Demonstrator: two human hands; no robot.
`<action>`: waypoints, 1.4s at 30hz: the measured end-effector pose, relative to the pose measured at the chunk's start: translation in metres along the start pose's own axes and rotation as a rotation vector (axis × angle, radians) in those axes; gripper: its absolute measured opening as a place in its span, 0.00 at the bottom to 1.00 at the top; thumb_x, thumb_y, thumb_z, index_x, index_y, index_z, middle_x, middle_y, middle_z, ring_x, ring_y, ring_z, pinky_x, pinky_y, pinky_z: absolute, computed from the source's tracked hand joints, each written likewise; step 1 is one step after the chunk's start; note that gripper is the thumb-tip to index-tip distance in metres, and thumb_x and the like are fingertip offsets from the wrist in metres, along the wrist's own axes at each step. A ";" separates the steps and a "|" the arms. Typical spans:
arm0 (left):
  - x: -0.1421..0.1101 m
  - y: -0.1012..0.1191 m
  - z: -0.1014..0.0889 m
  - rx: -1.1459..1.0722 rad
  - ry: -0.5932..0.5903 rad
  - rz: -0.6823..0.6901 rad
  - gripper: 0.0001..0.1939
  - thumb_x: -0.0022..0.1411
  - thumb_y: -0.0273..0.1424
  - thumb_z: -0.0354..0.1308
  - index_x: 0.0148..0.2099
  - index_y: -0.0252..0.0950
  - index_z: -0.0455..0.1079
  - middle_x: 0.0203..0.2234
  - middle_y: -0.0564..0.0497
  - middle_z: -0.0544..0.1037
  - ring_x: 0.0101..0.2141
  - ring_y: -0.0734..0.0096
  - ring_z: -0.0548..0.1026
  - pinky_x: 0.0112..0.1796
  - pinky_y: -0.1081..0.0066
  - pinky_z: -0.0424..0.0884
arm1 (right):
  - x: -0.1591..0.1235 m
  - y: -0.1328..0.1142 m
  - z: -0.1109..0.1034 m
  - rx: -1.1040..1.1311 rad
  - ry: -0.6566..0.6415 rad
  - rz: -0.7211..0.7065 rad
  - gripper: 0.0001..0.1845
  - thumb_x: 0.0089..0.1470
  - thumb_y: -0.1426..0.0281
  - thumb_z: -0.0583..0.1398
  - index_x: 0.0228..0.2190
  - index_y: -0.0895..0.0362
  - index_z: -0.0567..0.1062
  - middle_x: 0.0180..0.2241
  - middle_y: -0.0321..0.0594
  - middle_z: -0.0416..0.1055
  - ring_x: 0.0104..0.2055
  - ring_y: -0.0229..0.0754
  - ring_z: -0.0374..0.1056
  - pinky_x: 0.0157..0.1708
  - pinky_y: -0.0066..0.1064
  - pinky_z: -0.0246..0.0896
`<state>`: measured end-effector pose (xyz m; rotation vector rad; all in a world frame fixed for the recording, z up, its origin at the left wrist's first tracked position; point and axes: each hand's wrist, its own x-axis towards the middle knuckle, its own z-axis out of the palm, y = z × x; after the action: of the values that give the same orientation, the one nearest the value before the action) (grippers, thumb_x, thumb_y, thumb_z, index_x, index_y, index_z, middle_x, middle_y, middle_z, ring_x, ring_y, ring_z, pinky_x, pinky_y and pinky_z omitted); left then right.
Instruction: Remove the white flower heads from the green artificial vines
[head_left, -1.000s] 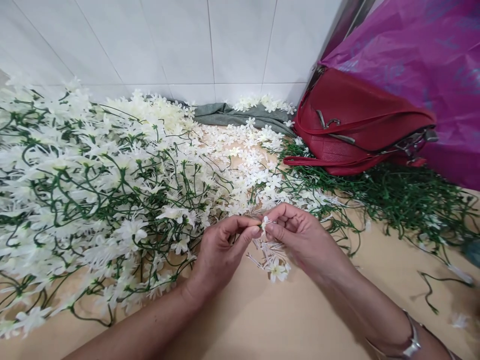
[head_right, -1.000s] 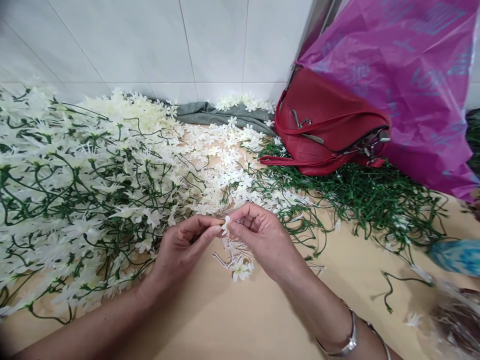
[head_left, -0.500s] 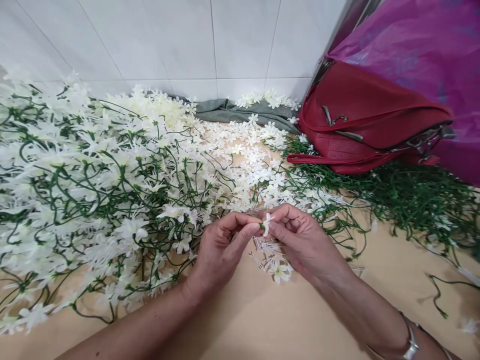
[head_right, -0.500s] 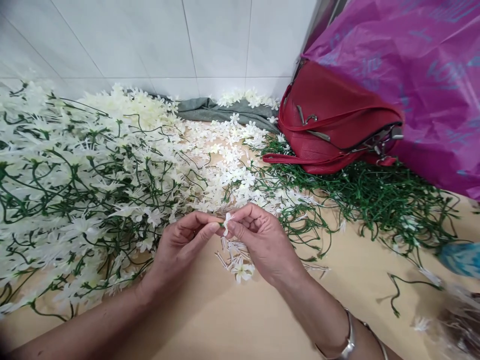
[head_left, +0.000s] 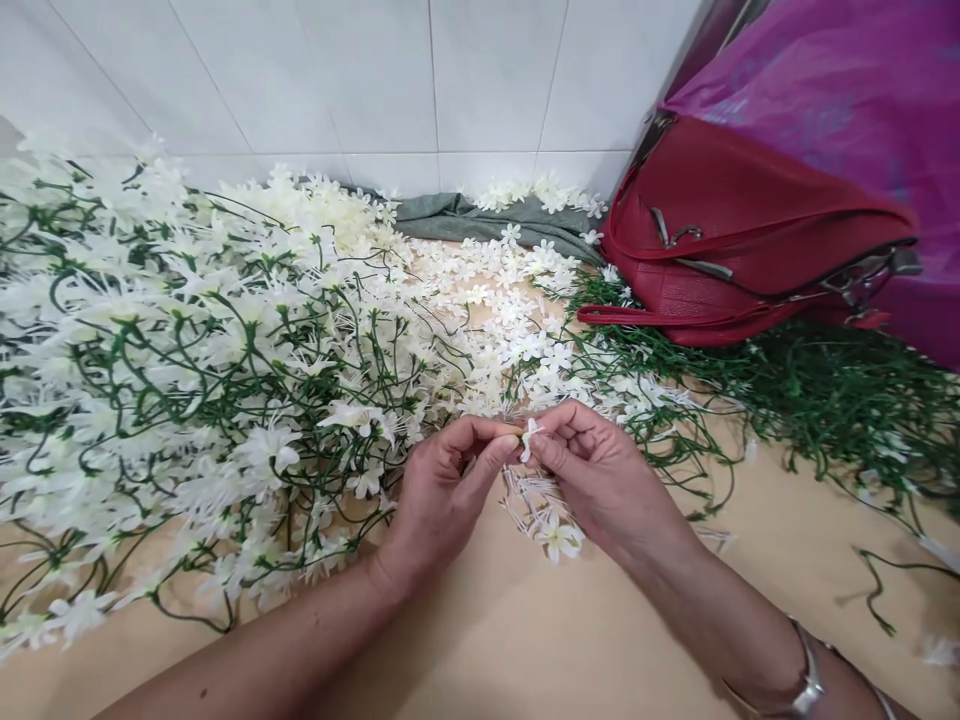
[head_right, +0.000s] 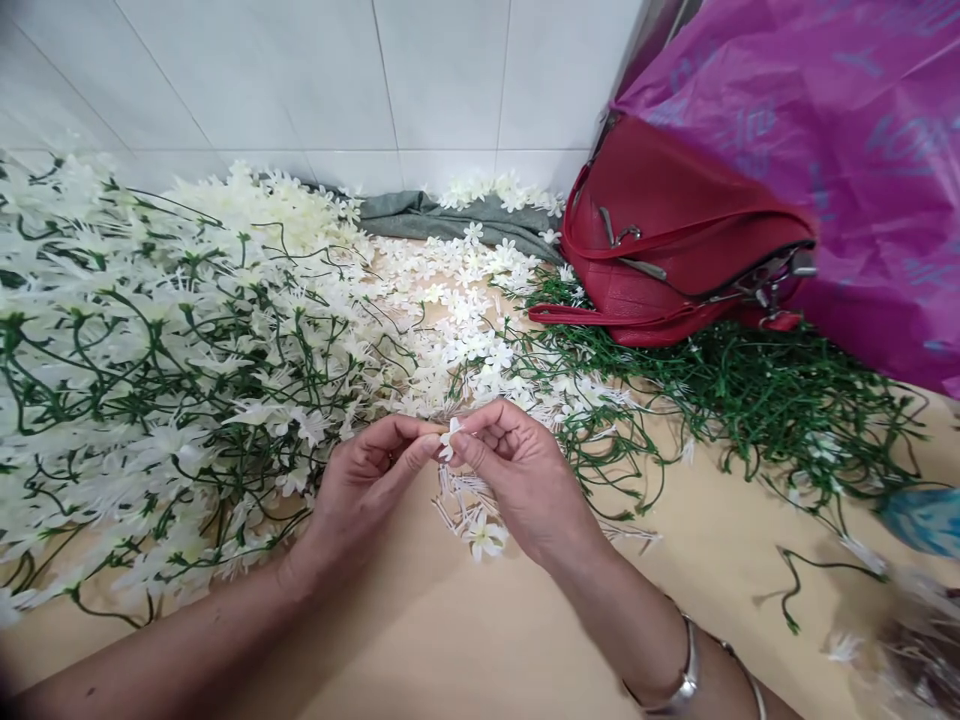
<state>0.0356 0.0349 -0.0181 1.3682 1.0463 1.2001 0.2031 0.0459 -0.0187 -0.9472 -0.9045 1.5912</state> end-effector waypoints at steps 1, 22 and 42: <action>0.000 -0.001 0.000 -0.001 -0.014 -0.001 0.09 0.70 0.34 0.61 0.41 0.35 0.79 0.35 0.47 0.85 0.36 0.68 0.81 0.42 0.70 0.76 | 0.000 -0.002 -0.001 0.000 -0.005 0.005 0.15 0.46 0.62 0.77 0.28 0.53 0.78 0.24 0.31 0.76 0.28 0.35 0.71 0.36 0.28 0.68; -0.003 -0.007 -0.001 0.046 -0.045 -0.009 0.09 0.69 0.37 0.63 0.44 0.36 0.80 0.38 0.44 0.86 0.38 0.65 0.82 0.42 0.67 0.78 | 0.001 -0.019 -0.011 -0.149 -0.096 0.089 0.18 0.43 0.57 0.77 0.28 0.54 0.79 0.23 0.34 0.77 0.27 0.38 0.72 0.34 0.32 0.68; -0.005 -0.006 -0.002 0.158 -0.049 -0.012 0.07 0.68 0.34 0.63 0.40 0.37 0.80 0.31 0.47 0.83 0.32 0.68 0.78 0.36 0.69 0.75 | -0.004 -0.029 -0.008 -0.305 -0.137 0.138 0.21 0.48 0.53 0.74 0.28 0.54 0.74 0.23 0.37 0.79 0.29 0.41 0.75 0.36 0.33 0.70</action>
<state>0.0329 0.0314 -0.0245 1.5027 1.1325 1.0884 0.2221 0.0483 0.0047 -1.1429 -1.2245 1.6801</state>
